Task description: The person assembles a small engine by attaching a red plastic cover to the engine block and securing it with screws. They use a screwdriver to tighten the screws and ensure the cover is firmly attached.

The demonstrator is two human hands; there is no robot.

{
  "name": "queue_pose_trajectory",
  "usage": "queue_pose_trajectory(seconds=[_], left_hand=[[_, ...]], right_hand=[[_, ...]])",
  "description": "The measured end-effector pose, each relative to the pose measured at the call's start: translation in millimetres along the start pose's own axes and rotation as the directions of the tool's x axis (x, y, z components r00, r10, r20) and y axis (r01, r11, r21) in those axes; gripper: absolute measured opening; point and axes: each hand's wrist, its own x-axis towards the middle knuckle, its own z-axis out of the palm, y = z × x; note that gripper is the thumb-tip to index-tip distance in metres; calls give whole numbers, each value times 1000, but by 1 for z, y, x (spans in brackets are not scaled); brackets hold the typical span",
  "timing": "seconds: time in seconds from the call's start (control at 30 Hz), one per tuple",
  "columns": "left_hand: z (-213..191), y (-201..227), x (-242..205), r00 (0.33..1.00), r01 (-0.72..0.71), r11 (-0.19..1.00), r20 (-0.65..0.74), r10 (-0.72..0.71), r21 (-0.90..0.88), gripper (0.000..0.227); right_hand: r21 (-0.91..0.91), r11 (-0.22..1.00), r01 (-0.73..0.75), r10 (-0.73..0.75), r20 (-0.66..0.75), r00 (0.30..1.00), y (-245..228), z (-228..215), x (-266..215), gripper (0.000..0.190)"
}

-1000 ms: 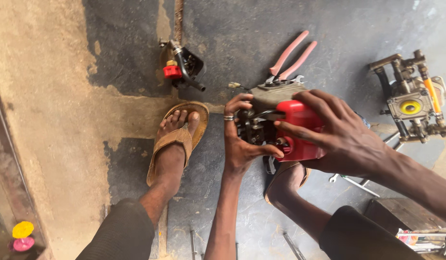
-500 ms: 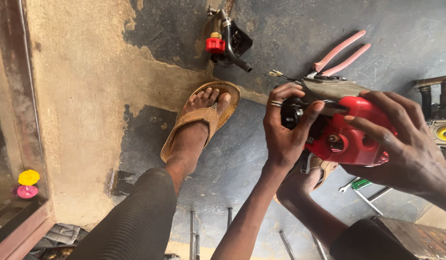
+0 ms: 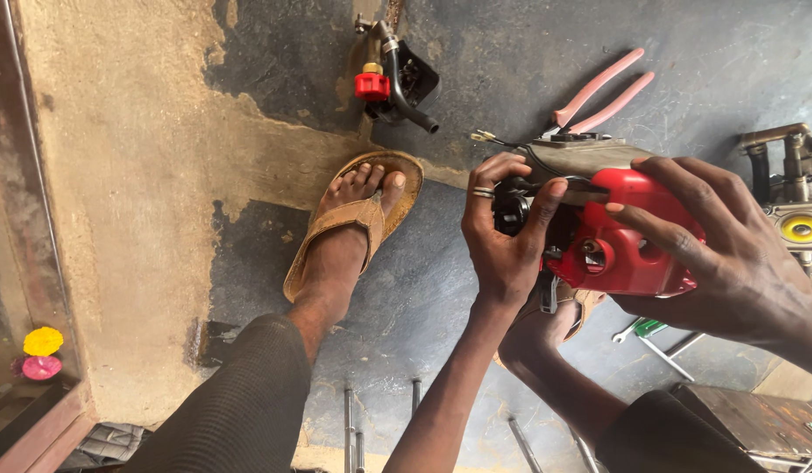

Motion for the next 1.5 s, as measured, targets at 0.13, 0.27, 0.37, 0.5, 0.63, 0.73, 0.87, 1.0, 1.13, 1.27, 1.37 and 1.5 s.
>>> queue_pose_trajectory(seconds=[0.13, 0.27, 0.37, 0.5, 0.63, 0.73, 0.87, 1.0, 1.13, 1.27, 1.37, 1.5], left_hand=[[0, -1, 1, 1000, -4, 1000, -8, 4, -2, 36], [0, -1, 0, 1000, -7, 998, -27, 9, 61, 36], [3, 2, -1, 999, 14, 998, -42, -11, 59, 38], [5, 4, 4, 998, -27, 997, -57, 31, 77, 39], [8, 3, 5, 998, 7, 998, -66, -2, 66, 37], [9, 5, 10, 993, -19, 999, -113, 24, 46, 33], [9, 2, 14, 991, 88, 993, -104, -80, 77, 31], [12, 10, 21, 994, 66, 998, -89, -64, 18, 31], [10, 5, 17, 996, 37, 998, -82, -32, 58, 31], [10, 5, 16, 995, 62, 997, -78, -57, 51, 32], [11, 5, 16, 995, 71, 995, -80, -66, 67, 32], [9, 5, 13, 996, 65, 994, -74, -59, 87, 32]], right_hand=[[-36, 999, 6, -6, -3, 1000, -5, -2, 3, 108], [-97, 995, 27, -22, 53, 998, -13, -13, 6, 106], [-145, 989, 10, 11, 145, 989, -14, -19, 7, 113], [-144, 989, 17, 4, 144, 990, -15, -23, 11, 118], [-174, 983, 53, -30, 136, 990, -17, -28, 22, 120], [-205, 975, 89, -58, 151, 987, -26, -41, 35, 119], [-98, 995, 18, -9, 90, 996, -33, -69, 32, 105], [-432, 902, -11, 140, 268, 953, -13, -66, 39, 135], [-277, 955, -107, 179, 249, 952, 9, -59, 31, 135], [-190, 971, -144, 192, 269, 944, 9, -56, 32, 135], [-339, 938, -70, 190, 337, 922, 3, -54, 33, 140], [-435, 900, 1, 166, 345, 924, -1, -52, 38, 145]])
